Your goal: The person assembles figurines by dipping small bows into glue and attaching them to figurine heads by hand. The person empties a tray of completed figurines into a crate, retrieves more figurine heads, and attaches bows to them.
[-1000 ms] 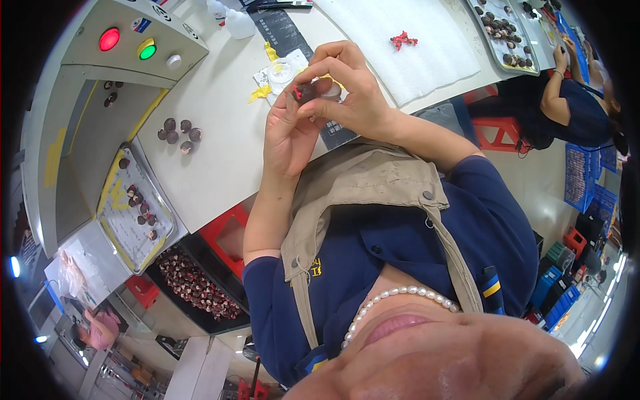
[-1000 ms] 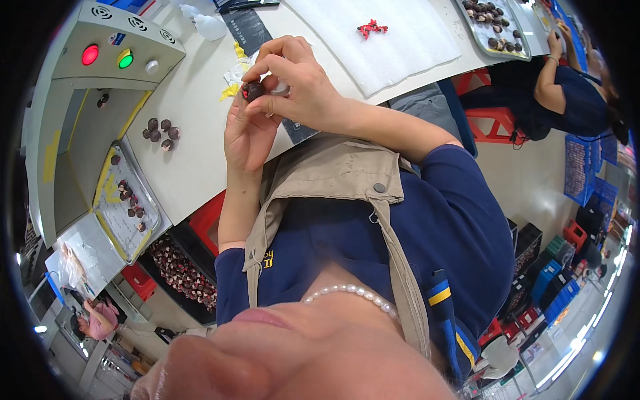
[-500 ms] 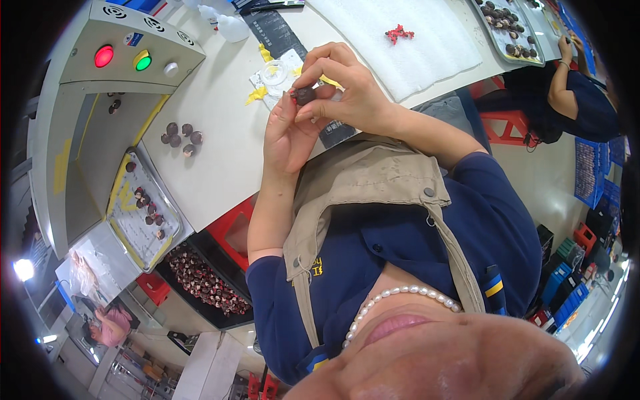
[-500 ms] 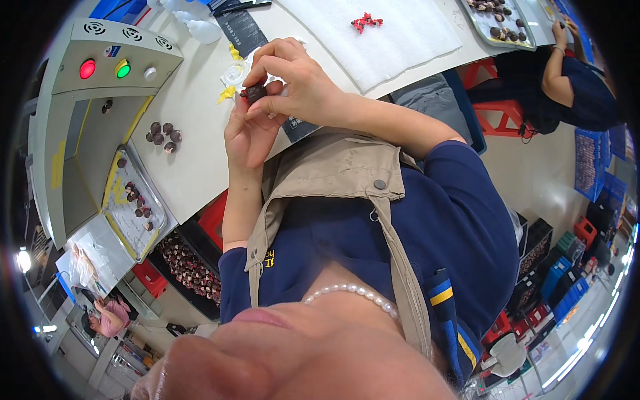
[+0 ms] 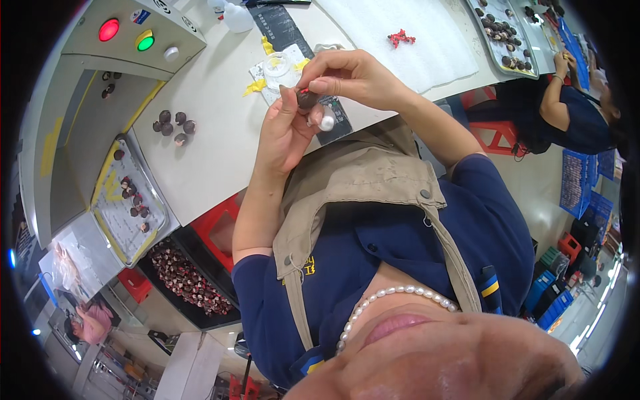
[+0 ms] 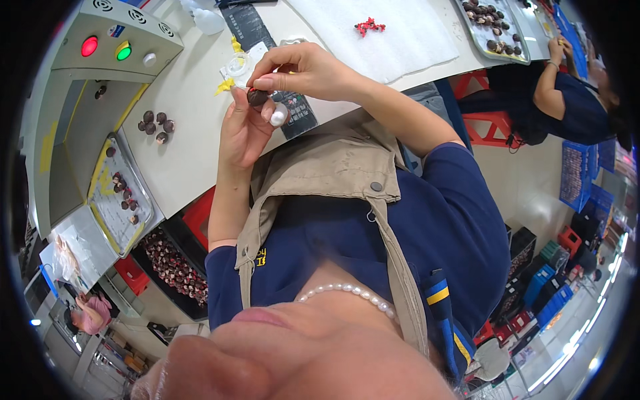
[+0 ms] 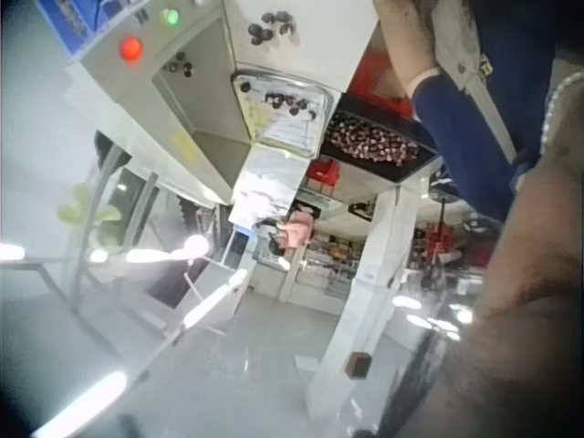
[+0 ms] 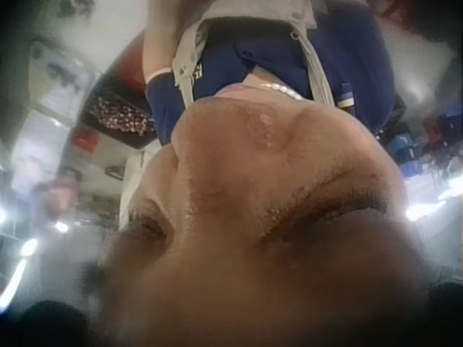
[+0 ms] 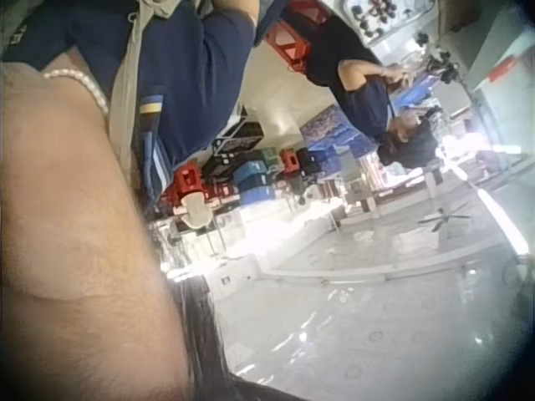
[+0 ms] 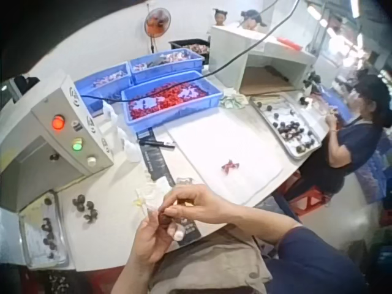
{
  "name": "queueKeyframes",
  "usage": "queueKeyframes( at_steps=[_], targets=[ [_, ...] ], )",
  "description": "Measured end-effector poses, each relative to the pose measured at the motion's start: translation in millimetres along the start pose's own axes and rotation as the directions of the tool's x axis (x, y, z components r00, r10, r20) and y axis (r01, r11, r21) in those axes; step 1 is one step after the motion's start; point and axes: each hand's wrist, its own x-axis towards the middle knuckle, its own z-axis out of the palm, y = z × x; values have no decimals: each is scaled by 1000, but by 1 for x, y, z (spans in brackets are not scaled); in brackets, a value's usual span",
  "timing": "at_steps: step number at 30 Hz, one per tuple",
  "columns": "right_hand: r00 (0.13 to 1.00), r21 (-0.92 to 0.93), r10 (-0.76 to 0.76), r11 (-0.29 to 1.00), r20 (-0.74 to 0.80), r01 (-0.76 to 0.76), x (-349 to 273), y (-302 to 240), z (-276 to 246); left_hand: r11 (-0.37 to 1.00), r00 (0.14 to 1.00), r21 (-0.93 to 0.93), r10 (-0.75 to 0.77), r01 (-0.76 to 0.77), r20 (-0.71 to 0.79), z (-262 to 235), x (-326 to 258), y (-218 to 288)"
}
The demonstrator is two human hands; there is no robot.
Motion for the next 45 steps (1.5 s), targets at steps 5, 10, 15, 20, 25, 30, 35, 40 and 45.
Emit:
queueKeyframes(
  at_steps=[5, 10, 15, 20, 25, 30, 35, 40, 45],
  targets=[
    [997, 27, 67, 997, -21, -67, -1, 7, 11, 996, 993, -41, -85, 82, -87, 3, -9, 3],
    [991, 68, 98, 993, -92, -92, -5, 9, 22, 989, 993, -108, -109, 103, -48, -5, -7, 0],
    [987, 81, 132, 989, -93, -125, -4, 8, 25, 986, 992, -123, -120, 115, -34, -7, -7, 1],
    [987, 130, 146, 982, -67, -136, -3, 6, 24, 989, 993, -103, -113, 110, -19, -5, -7, -3],
    [989, 200, 118, 975, -94, -97, -3, 7, 26, 986, 993, -139, -100, 91, -60, 0, -6, 0],
    [985, 203, 12, 979, -170, 23, -6, 10, 28, 967, 993, -225, -118, 117, 10, 1, -6, 0],
    [970, -211, -186, 966, -158, 151, -4, 3, 24, 960, 994, -260, -111, 107, -2, 3, -9, 1],
    [938, -443, -323, 864, -124, 239, -4, -7, 28, 949, 996, -308, -79, 66, -29, 10, -15, 6],
    [969, -157, -128, 983, -210, 96, -5, -9, 32, 948, 997, -316, -62, 47, -37, 11, -19, 6]
  ],
)
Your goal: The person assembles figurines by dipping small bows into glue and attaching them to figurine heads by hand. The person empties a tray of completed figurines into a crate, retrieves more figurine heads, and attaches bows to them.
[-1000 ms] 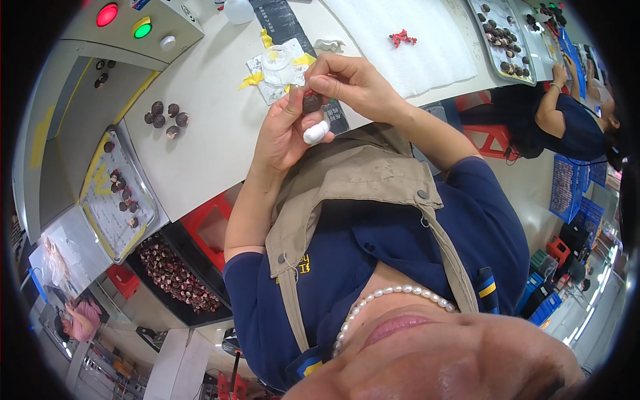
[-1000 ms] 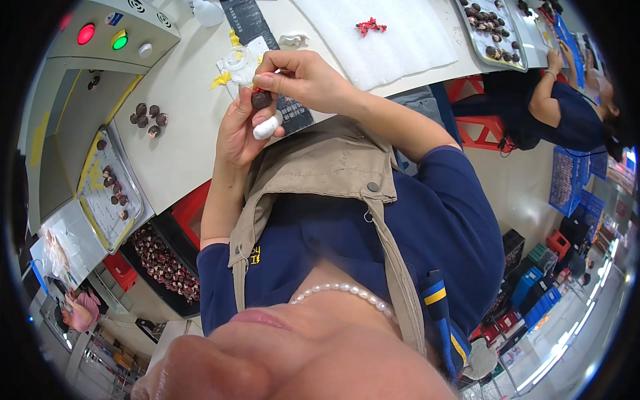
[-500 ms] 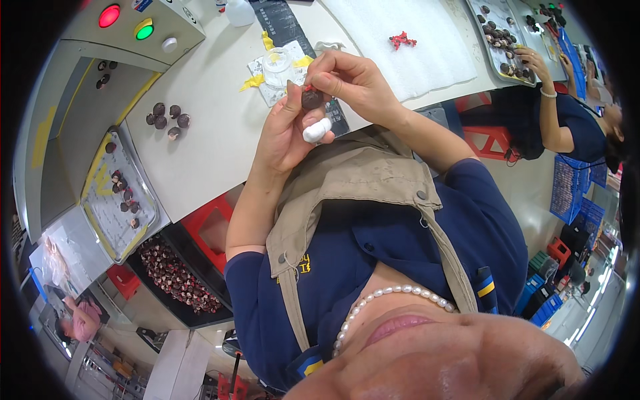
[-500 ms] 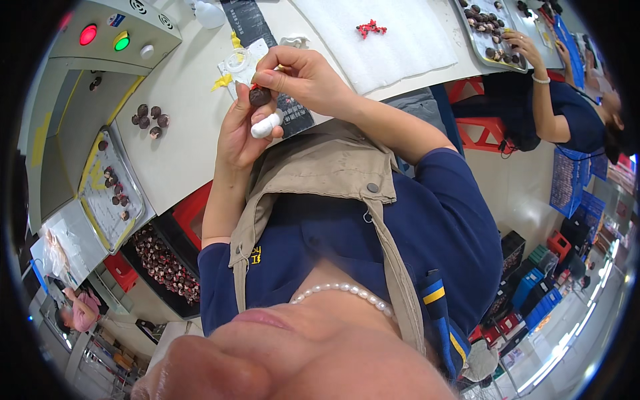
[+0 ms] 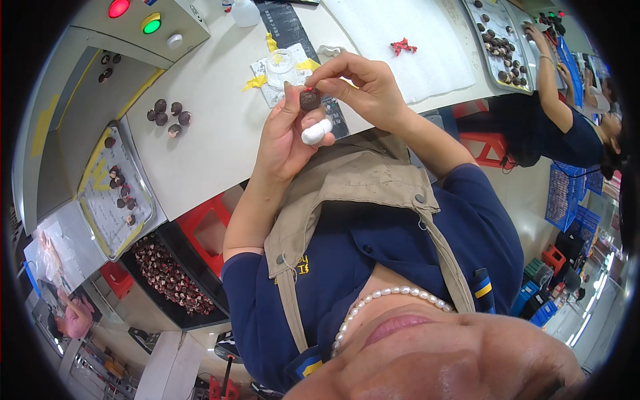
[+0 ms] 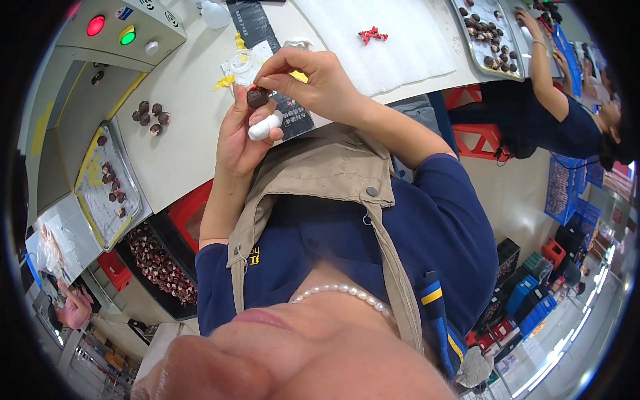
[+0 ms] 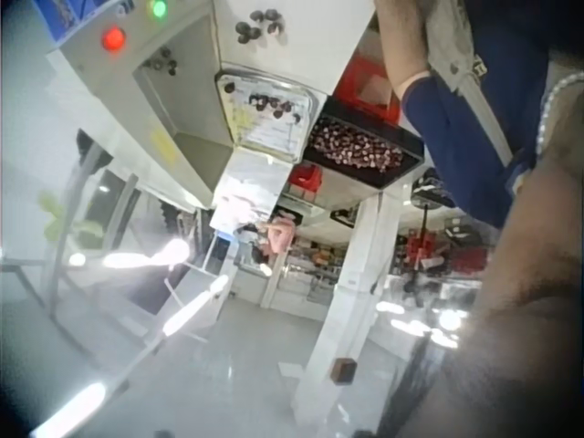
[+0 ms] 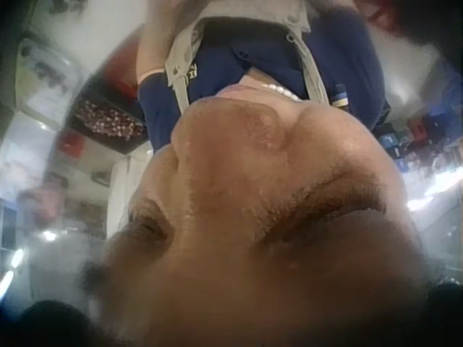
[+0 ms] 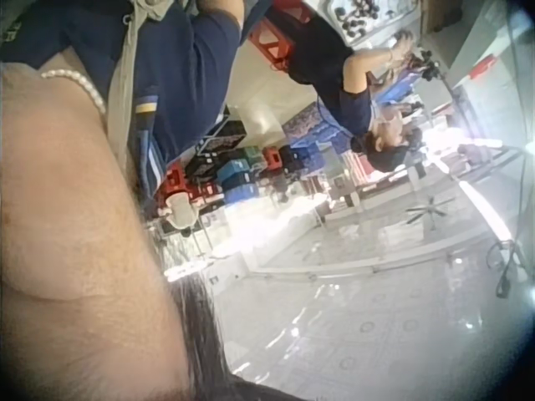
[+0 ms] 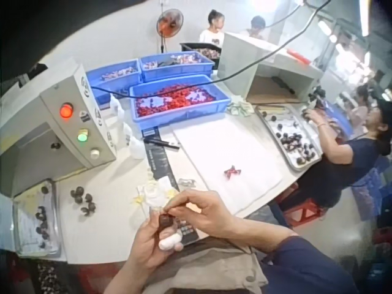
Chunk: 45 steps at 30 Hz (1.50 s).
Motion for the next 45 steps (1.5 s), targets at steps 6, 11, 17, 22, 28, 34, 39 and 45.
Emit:
queueKeyframes(
  at_steps=[6, 11, 17, 22, 28, 34, 39, 45],
  targets=[
    [977, -227, -212, 952, -14, 203, 5, -6, 3, 999, 1000, 44, 9, -8, -14, 3, -5, 1],
    [983, -201, -182, 964, -11, 176, 2, -2, 9, 999, 999, 51, 23, -20, -48, 8, -7, -2],
    [993, -68, -116, 991, -9, 115, -1, -2, 15, 995, 995, 84, 56, -49, -84, 13, -9, -1],
    [993, -67, -94, 993, 75, 99, 2, -3, 6, 998, 996, 45, 57, -54, -63, 14, -6, -1],
    [993, 147, -1, 989, 115, -16, -4, 0, 1, 996, 995, 51, 81, -78, -59, 25, -1, -2],
    [997, -72, -61, 995, 44, 64, -3, -13, -18, 968, 985, 184, 169, -170, 19, 14, 16, -15],
    [998, -156, -66, 985, 9, 67, -9, -7, -22, 966, 983, 193, 181, -172, -33, 13, 22, -27],
    [1000, -28, -20, 999, -13, 19, -12, 7, -33, 967, 986, 203, 164, -158, -16, 7, 29, -31]
  ],
)
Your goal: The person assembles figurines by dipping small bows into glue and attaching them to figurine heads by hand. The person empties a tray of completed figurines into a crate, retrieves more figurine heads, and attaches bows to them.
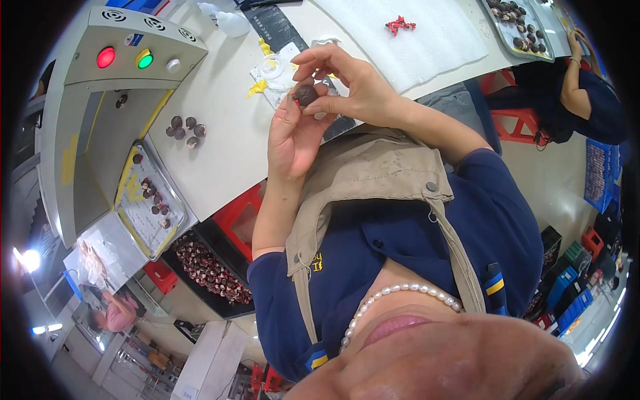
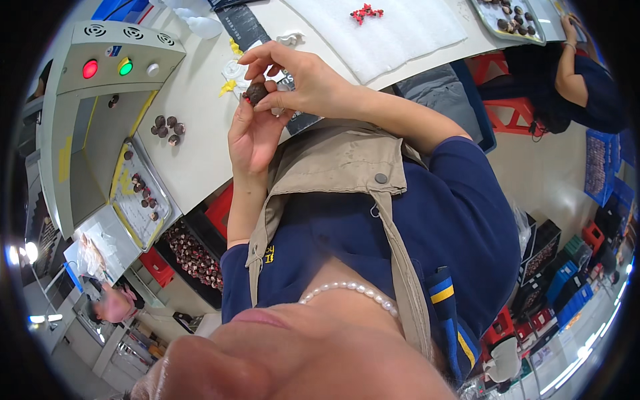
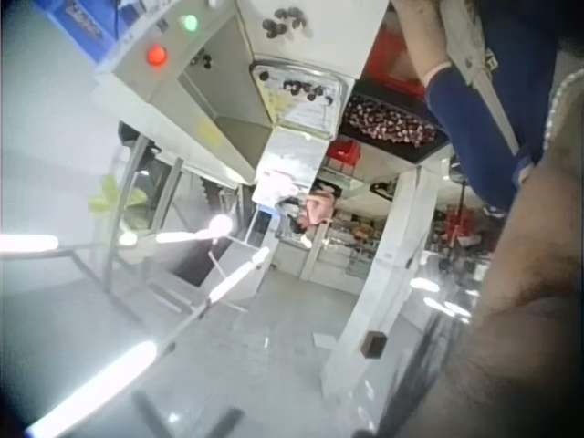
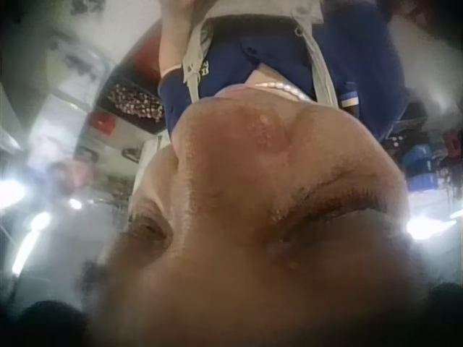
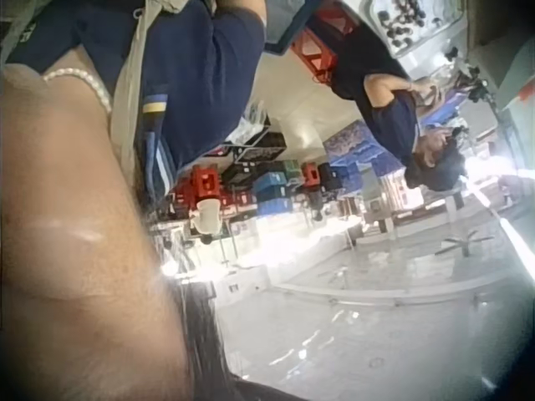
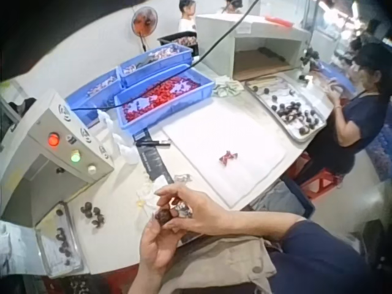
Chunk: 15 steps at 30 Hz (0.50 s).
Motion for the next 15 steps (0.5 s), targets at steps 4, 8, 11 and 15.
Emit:
queueKeyframes(
  at_steps=[4, 8, 11, 15],
  targets=[
    [1000, 15, -19, 1000, 18, 19, 0, 3, -1, 998, 1000, 58, 20, -19, -15, -2, 2, 0],
    [999, 59, -45, 997, 18, 44, 0, 10, -2, 992, 999, 116, 40, -40, 7, -8, 7, -1],
    [1000, 86, -14, 996, 15, 13, -1, 11, -5, 994, 999, 106, 40, -39, -3, -10, 12, -3],
    [1000, 97, -10, 995, 3, 10, 0, 11, -10, 988, 996, 137, 77, -70, -46, -4, 15, -5]
  ],
)
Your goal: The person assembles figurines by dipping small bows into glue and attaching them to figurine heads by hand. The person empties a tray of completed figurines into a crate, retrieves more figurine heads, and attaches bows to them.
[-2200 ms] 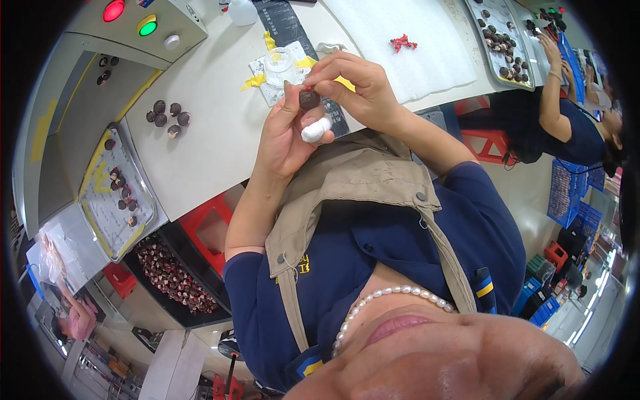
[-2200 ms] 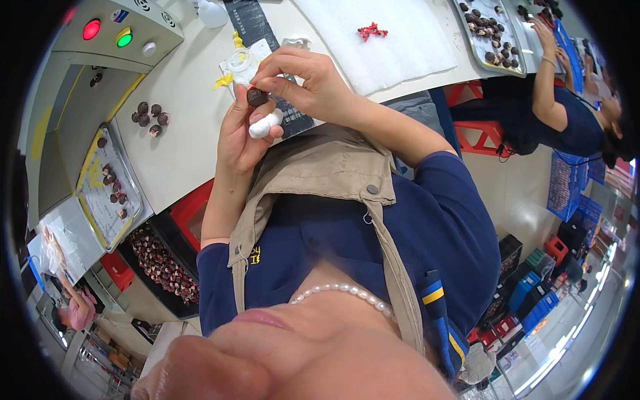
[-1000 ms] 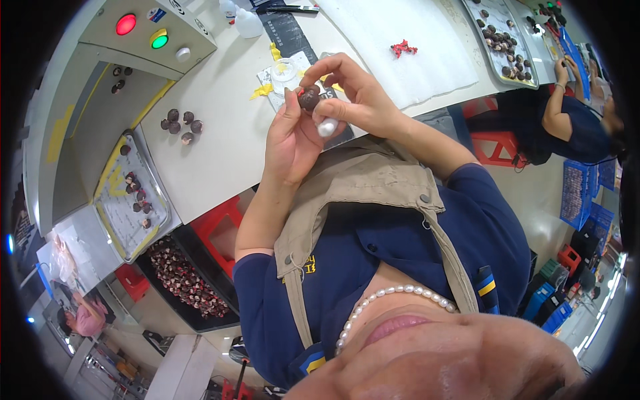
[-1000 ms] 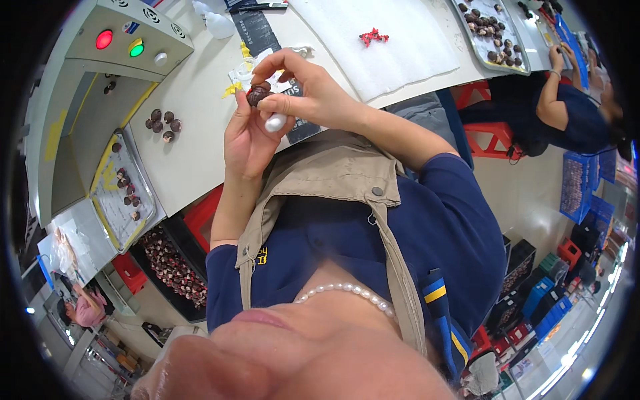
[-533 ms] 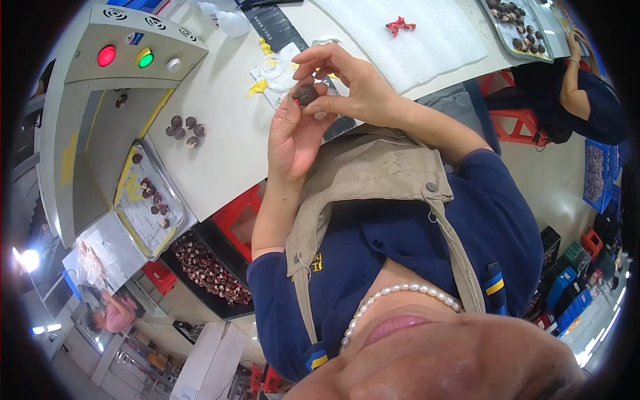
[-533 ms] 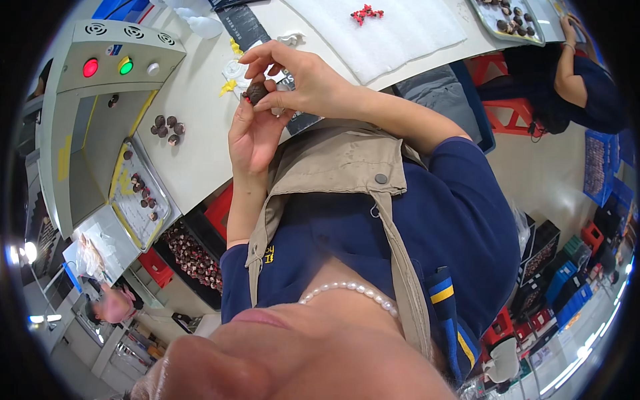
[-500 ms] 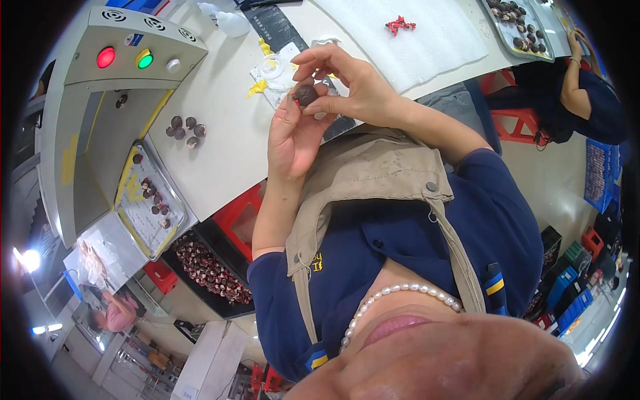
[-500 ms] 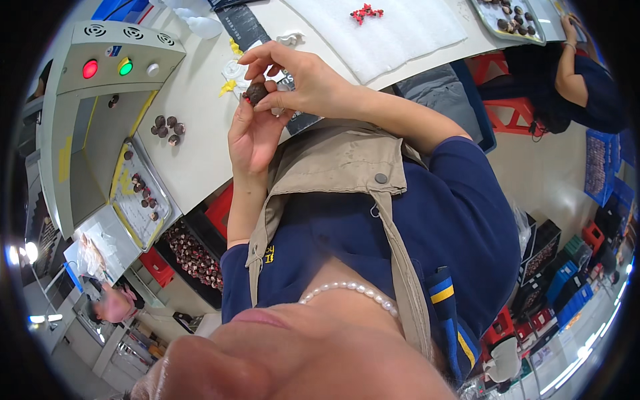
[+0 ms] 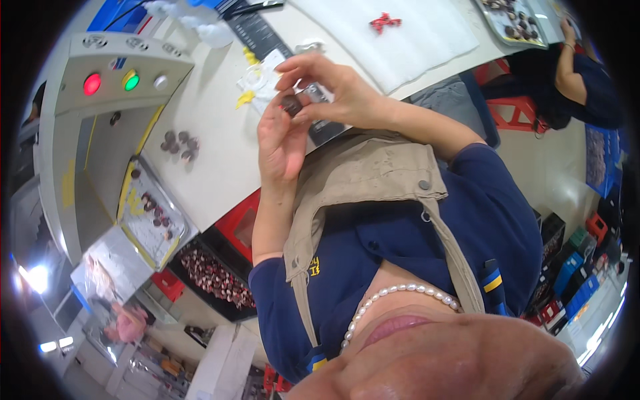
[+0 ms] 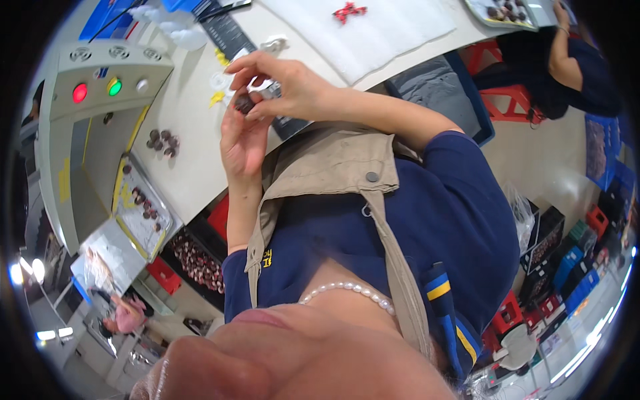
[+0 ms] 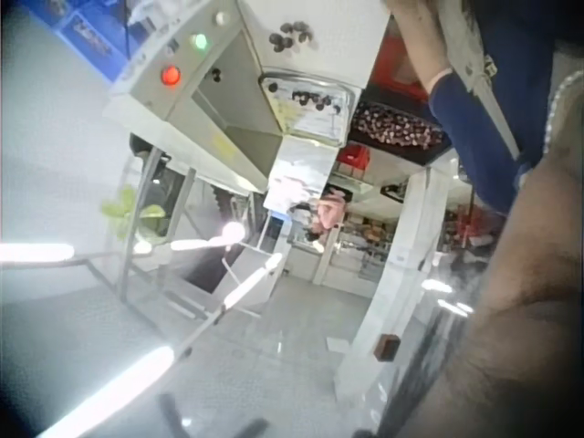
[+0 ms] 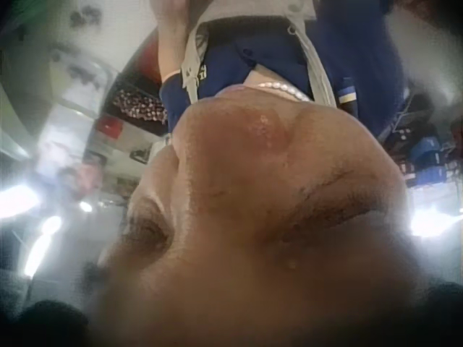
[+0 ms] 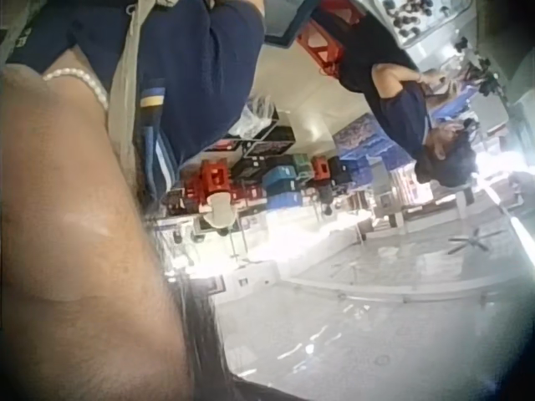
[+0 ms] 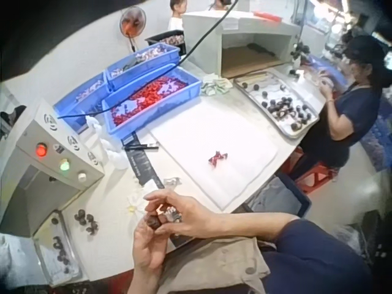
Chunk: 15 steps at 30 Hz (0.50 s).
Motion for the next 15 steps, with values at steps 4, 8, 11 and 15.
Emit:
queueKeyframes(
  at_steps=[4, 8, 11, 15],
  targets=[
    [993, -145, -107, 984, -41, 100, -8, 2, -16, 992, 995, 74, 97, -97, 8, -13, -2, 0],
    [982, -428, -103, 904, -156, 27, -26, 13, -57, 806, 879, 425, 474, -412, -46, -62, -16, 49],
    [939, -683, -119, 716, -322, -143, -40, 29, -96, 378, 529, 898, 821, -225, -213, -84, -49, 105],
    [926, -784, -152, 589, -345, -195, -39, 43, -135, -21, 211, 925, 975, 380, -65, -129, -121, 171]
  ],
)
